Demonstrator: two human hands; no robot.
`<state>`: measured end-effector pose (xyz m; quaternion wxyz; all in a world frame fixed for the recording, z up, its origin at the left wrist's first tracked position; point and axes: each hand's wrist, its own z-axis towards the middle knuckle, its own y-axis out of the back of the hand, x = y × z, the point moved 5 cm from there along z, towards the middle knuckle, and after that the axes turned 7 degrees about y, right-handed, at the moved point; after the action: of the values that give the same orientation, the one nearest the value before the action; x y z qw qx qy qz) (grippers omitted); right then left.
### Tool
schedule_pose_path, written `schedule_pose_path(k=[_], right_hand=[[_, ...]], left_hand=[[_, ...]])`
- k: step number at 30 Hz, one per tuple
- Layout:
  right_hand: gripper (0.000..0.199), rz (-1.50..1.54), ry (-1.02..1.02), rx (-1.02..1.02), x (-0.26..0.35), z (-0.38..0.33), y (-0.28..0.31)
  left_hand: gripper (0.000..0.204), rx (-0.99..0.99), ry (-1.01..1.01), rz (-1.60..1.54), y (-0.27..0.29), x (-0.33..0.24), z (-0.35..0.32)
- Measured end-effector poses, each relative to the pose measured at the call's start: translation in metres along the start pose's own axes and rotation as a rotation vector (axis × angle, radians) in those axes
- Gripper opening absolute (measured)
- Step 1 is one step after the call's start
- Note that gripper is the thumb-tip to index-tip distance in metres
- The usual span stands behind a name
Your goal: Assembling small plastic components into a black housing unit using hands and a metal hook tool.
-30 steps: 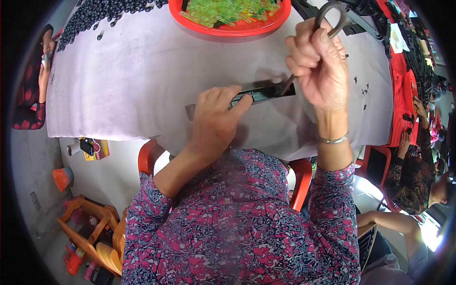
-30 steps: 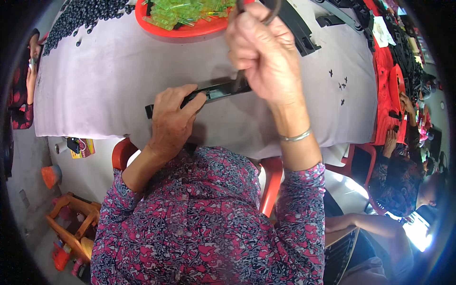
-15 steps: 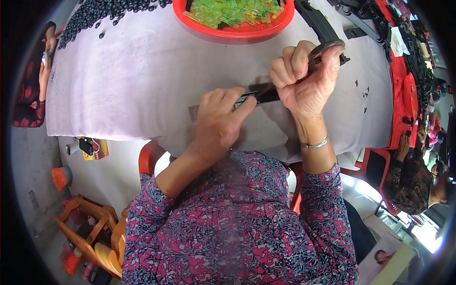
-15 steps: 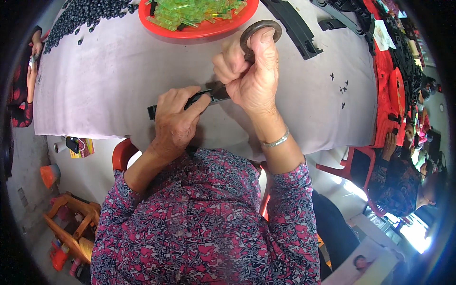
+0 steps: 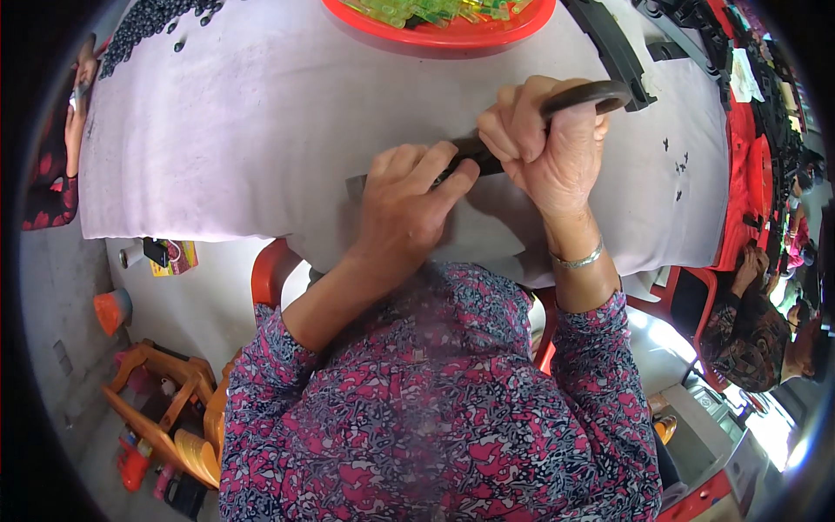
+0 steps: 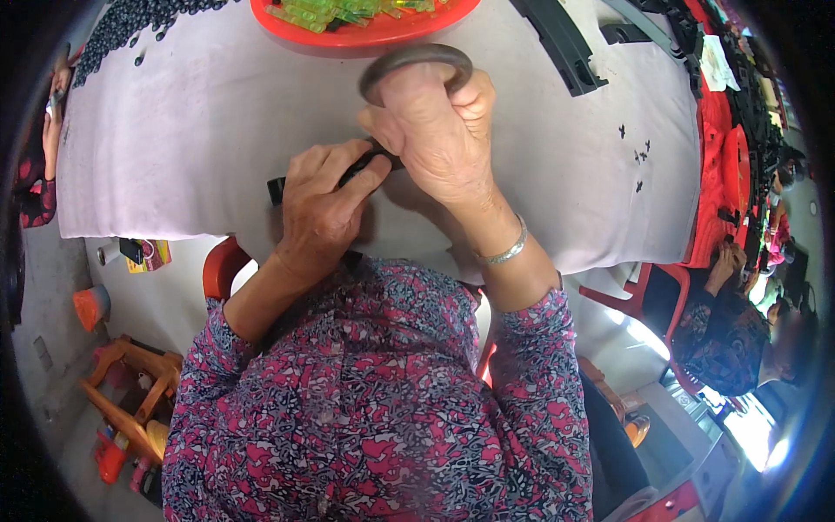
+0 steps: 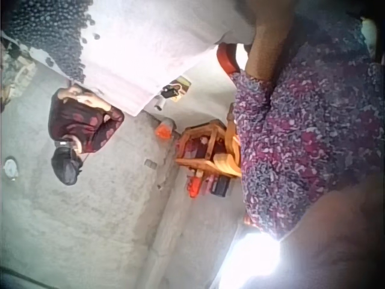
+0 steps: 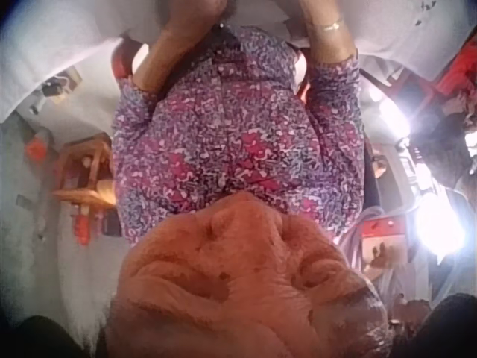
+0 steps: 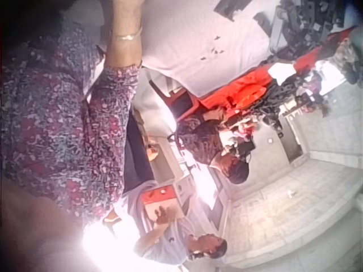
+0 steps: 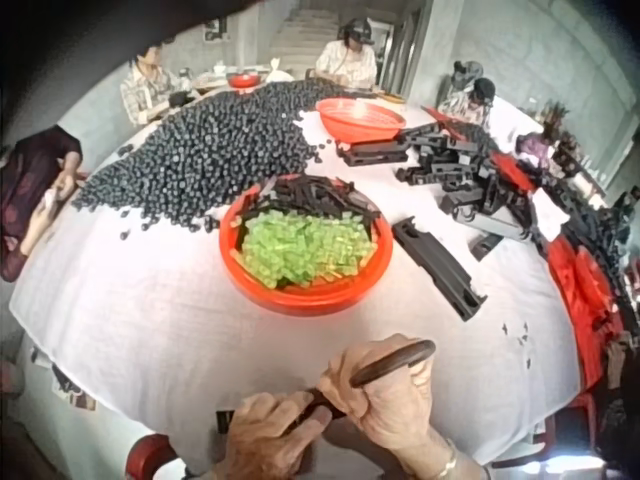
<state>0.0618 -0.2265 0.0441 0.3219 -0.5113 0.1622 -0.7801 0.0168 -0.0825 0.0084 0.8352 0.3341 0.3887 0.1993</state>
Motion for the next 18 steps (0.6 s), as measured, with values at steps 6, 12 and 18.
schedule_pose_path(k=[6,12,18], right_hand=[[0.029,-0.027,-0.051,-0.107,-0.001,0.001,-0.004],[0.051,-0.211,-0.025,-0.148,-0.002,0.006,-0.007],[0.06,-0.174,-0.119,-0.193,-0.008,0.006,0.006]], left_hand=[[0.035,0.009,0.011,0.014,0.001,-0.002,0.0],[0.034,0.012,0.007,0.025,0.002,0.0,0.001],[0.031,0.003,0.016,0.03,0.0,-0.001,0.002]])
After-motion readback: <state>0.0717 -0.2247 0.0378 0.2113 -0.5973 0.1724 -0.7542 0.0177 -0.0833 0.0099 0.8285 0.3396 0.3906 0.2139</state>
